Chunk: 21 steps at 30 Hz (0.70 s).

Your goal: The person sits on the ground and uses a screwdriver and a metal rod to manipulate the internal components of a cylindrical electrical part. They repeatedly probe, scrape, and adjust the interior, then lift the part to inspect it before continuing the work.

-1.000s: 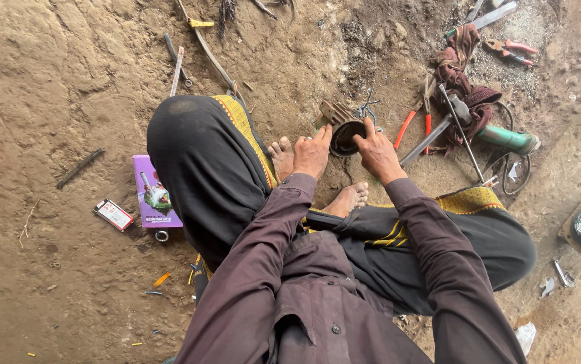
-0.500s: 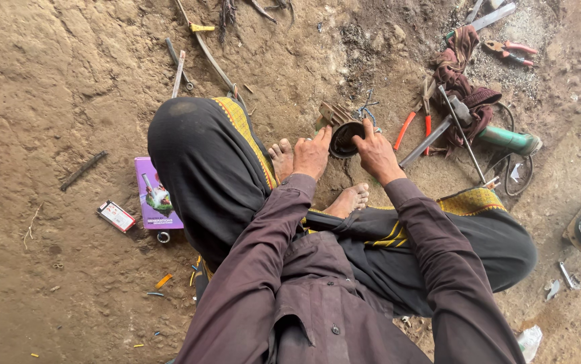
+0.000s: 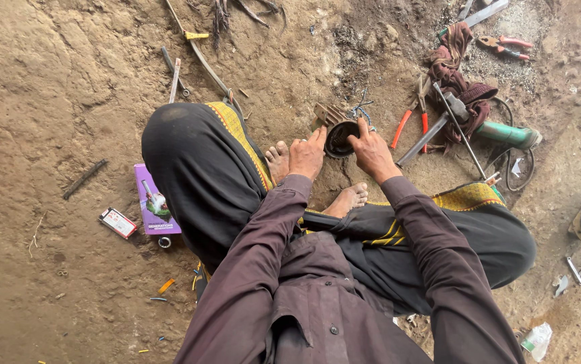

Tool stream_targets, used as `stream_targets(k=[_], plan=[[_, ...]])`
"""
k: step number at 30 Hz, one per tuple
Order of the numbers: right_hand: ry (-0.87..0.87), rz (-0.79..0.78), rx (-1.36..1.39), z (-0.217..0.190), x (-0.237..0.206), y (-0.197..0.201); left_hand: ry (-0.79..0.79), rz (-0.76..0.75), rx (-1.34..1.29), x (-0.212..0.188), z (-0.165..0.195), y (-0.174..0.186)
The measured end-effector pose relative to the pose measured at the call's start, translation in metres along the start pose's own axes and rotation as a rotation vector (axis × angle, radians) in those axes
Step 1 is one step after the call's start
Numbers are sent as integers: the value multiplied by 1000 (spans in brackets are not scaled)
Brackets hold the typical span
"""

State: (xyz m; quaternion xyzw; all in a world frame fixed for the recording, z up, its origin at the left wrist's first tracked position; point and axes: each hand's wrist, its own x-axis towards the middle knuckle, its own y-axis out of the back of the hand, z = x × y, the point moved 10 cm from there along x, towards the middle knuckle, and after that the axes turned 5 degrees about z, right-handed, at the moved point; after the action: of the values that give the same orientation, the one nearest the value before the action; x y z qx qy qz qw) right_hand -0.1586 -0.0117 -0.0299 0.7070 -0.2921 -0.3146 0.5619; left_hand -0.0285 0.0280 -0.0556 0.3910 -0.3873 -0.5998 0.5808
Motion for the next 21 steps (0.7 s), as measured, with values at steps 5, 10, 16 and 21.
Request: stream_targets(k=[5,10,16,21], plan=[[-14,-12,-4,1,2,0,-2,7,-14,-1,1,3],[-9,77,58,-12,6,22,58,-58,17,4,-8,1],[-566,258,699,4,7,20,178,-45,-99,21,-26,9],[-1044,-49,1760,-28,16,-40,182,-20,-110,22,-24,13]])
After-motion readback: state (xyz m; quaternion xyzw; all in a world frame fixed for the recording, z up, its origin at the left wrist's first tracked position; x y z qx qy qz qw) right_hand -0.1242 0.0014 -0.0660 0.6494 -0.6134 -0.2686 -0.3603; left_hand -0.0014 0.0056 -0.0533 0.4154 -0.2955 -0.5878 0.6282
